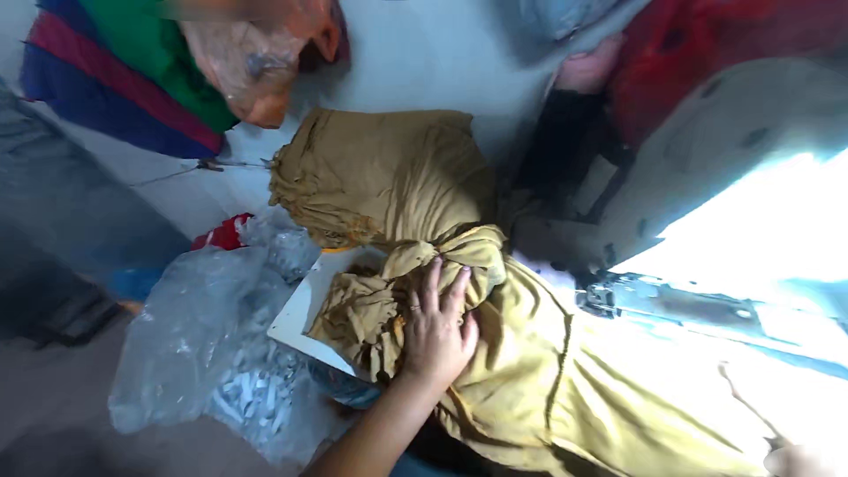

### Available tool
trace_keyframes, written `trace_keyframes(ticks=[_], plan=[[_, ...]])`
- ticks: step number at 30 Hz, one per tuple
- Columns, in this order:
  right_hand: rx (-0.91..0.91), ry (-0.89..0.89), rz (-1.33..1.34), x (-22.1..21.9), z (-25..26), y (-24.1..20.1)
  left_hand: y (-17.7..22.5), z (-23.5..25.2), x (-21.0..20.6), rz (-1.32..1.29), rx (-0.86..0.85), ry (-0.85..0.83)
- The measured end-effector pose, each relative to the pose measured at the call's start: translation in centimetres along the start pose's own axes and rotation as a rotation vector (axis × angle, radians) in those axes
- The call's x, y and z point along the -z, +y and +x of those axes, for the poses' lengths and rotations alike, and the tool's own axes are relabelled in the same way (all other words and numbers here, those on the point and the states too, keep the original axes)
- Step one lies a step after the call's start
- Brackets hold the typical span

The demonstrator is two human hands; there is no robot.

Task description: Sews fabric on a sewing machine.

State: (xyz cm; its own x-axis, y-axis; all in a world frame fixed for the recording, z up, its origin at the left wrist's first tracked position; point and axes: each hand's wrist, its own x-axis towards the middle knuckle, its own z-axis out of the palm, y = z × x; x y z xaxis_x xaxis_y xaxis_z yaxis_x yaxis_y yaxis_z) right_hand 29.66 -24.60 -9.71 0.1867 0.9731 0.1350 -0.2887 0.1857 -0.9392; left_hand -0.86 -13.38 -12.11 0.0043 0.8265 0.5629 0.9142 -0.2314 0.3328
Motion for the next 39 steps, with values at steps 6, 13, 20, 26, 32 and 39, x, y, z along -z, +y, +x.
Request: trace_keyframes(ticks=[6, 13, 20, 26, 32, 39], plan=[[-0.252, -0.094, -0.203, -4.1, 1.3, -3.7, -0.6, -0.4, 3.7, -0.124, -0.031, -0.029], [-0.199, -0.326, -0.087, -6.0, 0.0, -1.7, 7.1, -5.1, 10.1, -0.821, -0.135, -0.308], [-0.109, -0.323, -0.185, -9.0, 0.1, -1.5, 7.8, -4.1, 7.5, -0.864, -0.186, -0.376], [0.515, -0.077, -1.067, -7.6, -0.7, 0.0, 4.9, -2.8, 9.1, -0.297, -0.203, -0.04], [0.082, 0.061, -0.247, -9.5, -0.2, 0.9, 3.8, -4.4, 10.6, -0.493, -0.045, -0.093], [-0.301, -0.153, 0.498, -9.7, 0.2, 0.4, 3.7, -3.3, 10.7, -1.272, 0.492, -0.263]])
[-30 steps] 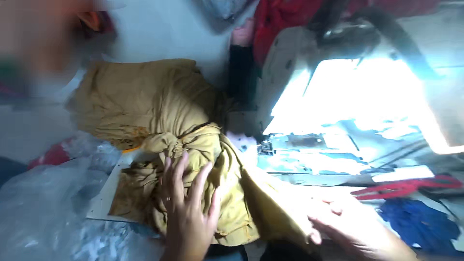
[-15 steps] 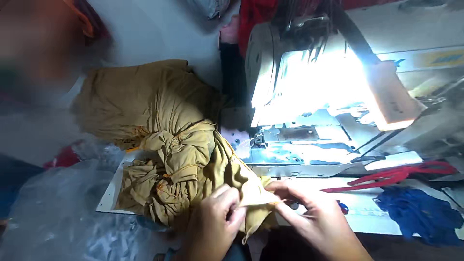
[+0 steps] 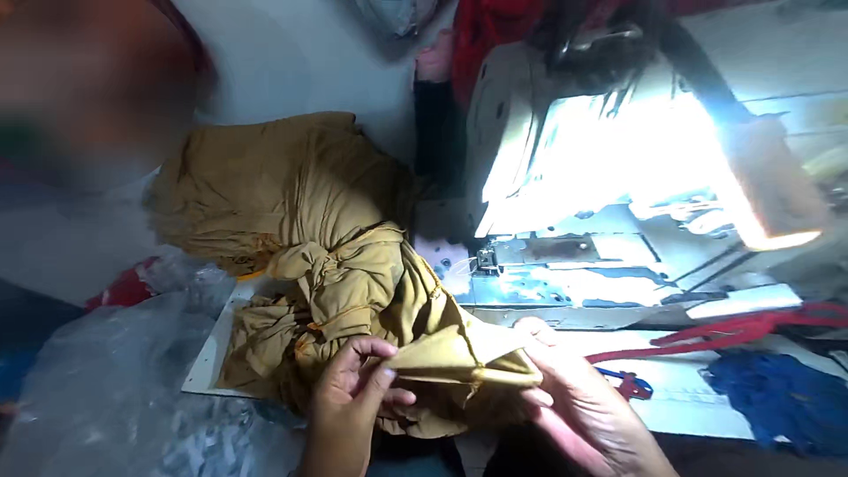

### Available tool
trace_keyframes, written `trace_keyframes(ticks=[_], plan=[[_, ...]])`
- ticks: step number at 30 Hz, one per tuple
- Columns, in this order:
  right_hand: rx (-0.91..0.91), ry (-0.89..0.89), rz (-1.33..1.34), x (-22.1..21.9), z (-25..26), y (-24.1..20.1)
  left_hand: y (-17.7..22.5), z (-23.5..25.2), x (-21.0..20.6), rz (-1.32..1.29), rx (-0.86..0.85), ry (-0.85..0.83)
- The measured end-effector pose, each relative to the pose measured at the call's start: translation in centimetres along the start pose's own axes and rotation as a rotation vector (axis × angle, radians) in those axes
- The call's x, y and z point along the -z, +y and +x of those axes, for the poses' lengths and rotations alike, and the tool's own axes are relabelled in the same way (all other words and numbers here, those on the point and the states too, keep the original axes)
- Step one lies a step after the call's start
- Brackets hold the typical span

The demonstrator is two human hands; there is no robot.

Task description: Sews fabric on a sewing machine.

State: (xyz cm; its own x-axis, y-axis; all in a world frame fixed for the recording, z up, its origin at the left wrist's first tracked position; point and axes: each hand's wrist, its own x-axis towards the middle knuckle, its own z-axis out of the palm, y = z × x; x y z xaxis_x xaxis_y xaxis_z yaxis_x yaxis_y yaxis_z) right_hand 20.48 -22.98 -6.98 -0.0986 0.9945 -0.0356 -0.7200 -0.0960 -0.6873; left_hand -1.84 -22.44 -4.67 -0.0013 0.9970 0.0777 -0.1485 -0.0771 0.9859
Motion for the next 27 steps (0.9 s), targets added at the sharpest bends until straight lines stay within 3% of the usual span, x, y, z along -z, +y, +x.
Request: trace_keyframes(ticks=[2, 6, 12, 18, 27], plan=[[-0.071, -0.067, 0.022, 0.2, -0.2, 0.1, 1.2, 0.8, -0.7, -0.187, 0.177, 0.036], [-0.132, 0.001, 0.095, 0.7, 0.0, 0.0, 1.8, 2.5, 0.1, -0.3, 0.356, -0.146], [0.048, 0.002, -0.248, 0.8, -0.1, 0.0, 1.1, 3.4, 1.9, 0.044, 0.139, -0.287], [0.363, -0.183, -0.66, 0.7, -0.3, -0.1, 1.0, 2.4, 2.5, 0.202, -0.16, -0.439], [0.48, -0.071, -0.878, 0.9, -0.2, 0.4, -0.3, 2.3, 1.8, 0.596, -0.428, -0.254]])
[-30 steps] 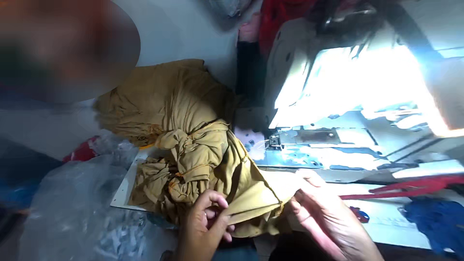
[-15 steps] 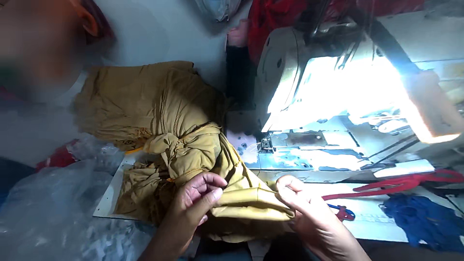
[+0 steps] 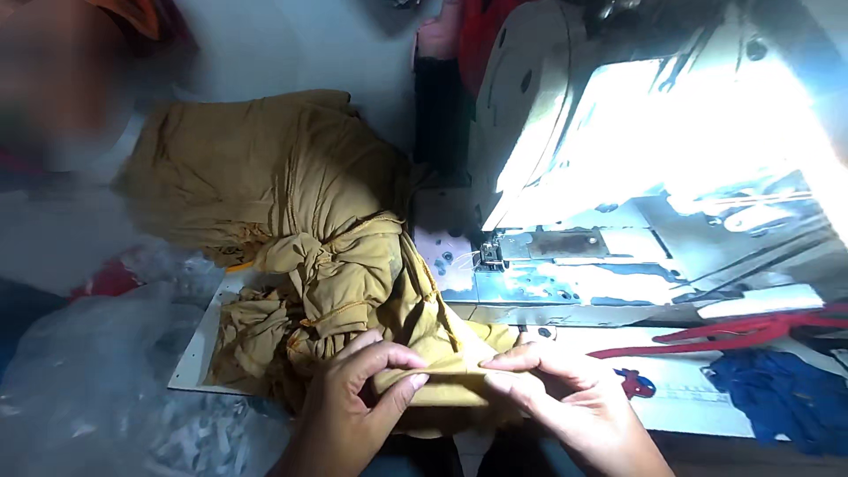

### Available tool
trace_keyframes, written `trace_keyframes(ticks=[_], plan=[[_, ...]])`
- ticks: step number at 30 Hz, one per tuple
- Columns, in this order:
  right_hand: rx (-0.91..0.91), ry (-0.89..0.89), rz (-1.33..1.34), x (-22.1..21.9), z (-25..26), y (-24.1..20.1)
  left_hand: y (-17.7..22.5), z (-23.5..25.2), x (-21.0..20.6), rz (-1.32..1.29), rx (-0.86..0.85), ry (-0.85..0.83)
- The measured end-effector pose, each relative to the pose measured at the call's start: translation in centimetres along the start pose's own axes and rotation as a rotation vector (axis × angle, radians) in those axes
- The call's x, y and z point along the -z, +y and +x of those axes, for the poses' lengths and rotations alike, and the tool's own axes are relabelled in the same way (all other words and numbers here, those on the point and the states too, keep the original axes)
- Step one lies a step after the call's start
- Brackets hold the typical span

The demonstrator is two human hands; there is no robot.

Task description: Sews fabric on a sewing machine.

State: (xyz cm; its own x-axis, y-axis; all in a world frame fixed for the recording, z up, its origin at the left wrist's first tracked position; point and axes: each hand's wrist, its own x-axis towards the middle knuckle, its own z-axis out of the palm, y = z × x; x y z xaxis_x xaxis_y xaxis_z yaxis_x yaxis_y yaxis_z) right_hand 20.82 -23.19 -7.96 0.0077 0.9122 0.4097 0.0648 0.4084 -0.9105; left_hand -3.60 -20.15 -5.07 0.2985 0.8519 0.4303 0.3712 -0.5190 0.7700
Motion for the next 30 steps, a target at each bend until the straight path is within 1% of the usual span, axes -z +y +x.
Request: trace_keyframes(ticks=[2, 4, 6, 7, 8, 10, 12, 13, 14, 17, 18, 19, 20, 23, 24, 27, 30], plan=[[0.1, -0.001, -0.137, -0.3, 0.3, 0.0, 0.1, 0.2, -0.2, 0.179, -0.06, 0.088], [0.204, -0.015, -0.381, -0.6, 0.9, -0.6, 0.2, 1.5, -0.7, 0.299, -0.127, 0.149], [0.244, -0.02, -0.587, -1.0, 1.5, -1.5, 0.0, 3.7, -1.6, 0.274, -0.179, 0.185], [0.224, -0.022, -0.592, -1.2, 1.7, -2.0, 0.0, 4.8, -2.2, 0.218, -0.187, 0.197], [0.178, -0.014, -0.542, -1.3, 1.9, -2.6, 0.2, 5.8, -2.9, 0.157, -0.181, 0.206], [0.05, 0.04, -0.33, -1.5, 2.2, -3.7, 0.8, 7.9, -3.8, 0.1, -0.184, 0.189], [-0.092, 0.117, -0.108, -1.3, 2.3, -3.7, 1.0, 10.0, -4.1, 0.237, -0.242, 0.145], [-0.141, 0.151, -0.056, -1.1, 2.3, -3.1, 0.7, 11.0, -4.2, 0.345, -0.267, 0.099], [-0.177, 0.18, -0.042, -0.8, 2.2, -2.2, 0.5, 11.8, -4.3, 0.436, -0.252, 0.022], [-0.26, 0.2, -0.056, -0.4, 1.7, 0.4, 0.0, 13.6, -5.4, 0.571, -0.022, -0.248], [-0.292, 0.206, -0.058, -0.4, 1.7, 0.8, 0.2, 14.2, -5.7, 0.592, 0.042, -0.304], [-0.322, 0.219, -0.051, -0.4, 1.7, 0.9, 0.2, 14.6, -6.0, 0.609, 0.059, -0.326], [-0.343, 0.227, -0.038, -0.4, 1.9, 1.0, 0.0, 15.0, -6.3, 0.619, 0.033, -0.32], [-0.332, 0.277, -0.02, -0.8, 2.4, 1.5, -1.1, 16.0, -7.1, 0.669, -0.202, -0.218], [-0.32, 0.287, -0.018, -1.0, 2.5, 1.7, -0.9, 16.5, -7.2, 0.667, -0.194, -0.221], [-0.336, 0.294, -0.011, -1.3, 2.6, 1.7, 1.1, 17.7, -6.5, 0.586, 0.102, -0.361], [-0.297, 0.276, -0.004, -1.1, 2.3, 2.0, 1.2, 18.0, -6.1, 0.562, 0.134, -0.399]])
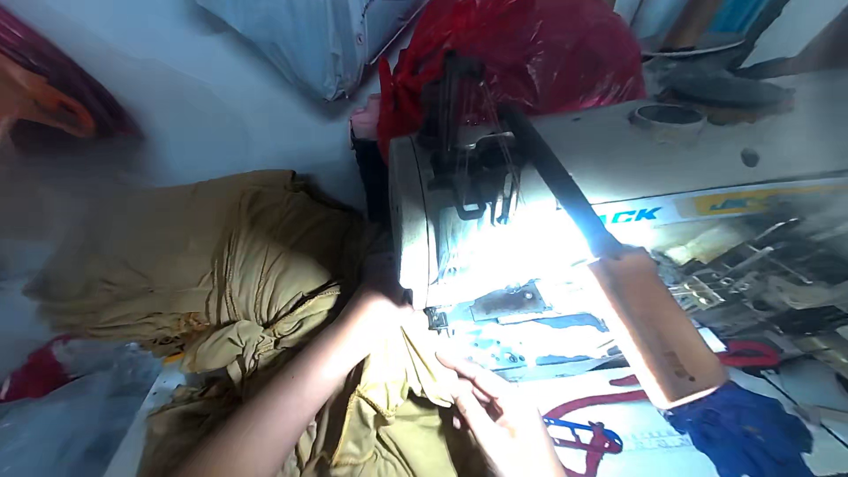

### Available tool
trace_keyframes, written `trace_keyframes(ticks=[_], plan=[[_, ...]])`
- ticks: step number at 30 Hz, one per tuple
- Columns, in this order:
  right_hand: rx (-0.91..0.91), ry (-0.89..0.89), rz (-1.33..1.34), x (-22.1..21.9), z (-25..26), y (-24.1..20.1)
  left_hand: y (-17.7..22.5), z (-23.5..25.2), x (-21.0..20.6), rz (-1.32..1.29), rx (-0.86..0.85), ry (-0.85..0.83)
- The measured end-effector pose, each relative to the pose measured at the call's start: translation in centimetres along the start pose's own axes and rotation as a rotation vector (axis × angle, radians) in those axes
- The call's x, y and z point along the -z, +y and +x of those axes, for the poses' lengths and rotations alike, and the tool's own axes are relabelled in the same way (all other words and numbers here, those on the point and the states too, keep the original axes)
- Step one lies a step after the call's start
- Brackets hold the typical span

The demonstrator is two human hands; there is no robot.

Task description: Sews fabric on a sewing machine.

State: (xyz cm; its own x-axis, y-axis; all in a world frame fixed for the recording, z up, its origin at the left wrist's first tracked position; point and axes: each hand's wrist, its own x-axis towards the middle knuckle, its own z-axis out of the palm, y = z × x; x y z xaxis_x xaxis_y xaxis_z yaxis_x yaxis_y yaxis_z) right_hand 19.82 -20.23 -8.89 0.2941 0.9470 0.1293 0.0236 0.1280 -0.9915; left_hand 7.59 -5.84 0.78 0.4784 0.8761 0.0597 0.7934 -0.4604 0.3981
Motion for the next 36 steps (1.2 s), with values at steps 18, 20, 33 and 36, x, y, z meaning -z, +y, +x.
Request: trace_keyframes(ticks=[18, 20, 33, 36], plan=[[0.32, -0.142, -0.735, 2.8, 0.3, -1.9, -3.2, -5.7, 0.0, -0.01, -0.409, 0.271], [0.401, -0.128, -0.89, 2.6, 0.6, -2.7, -3.7, -5.9, -0.9, 0.085, -0.507, 0.196], [0.409, -0.428, -0.324, 3.0, 5.7, -2.3, -4.5, -1.4, 7.3, 0.171, -0.578, -0.271], [0.313, -0.387, -0.234, 2.7, 5.5, -2.3, -4.6, -1.1, 7.1, 0.171, -0.612, -0.298]])
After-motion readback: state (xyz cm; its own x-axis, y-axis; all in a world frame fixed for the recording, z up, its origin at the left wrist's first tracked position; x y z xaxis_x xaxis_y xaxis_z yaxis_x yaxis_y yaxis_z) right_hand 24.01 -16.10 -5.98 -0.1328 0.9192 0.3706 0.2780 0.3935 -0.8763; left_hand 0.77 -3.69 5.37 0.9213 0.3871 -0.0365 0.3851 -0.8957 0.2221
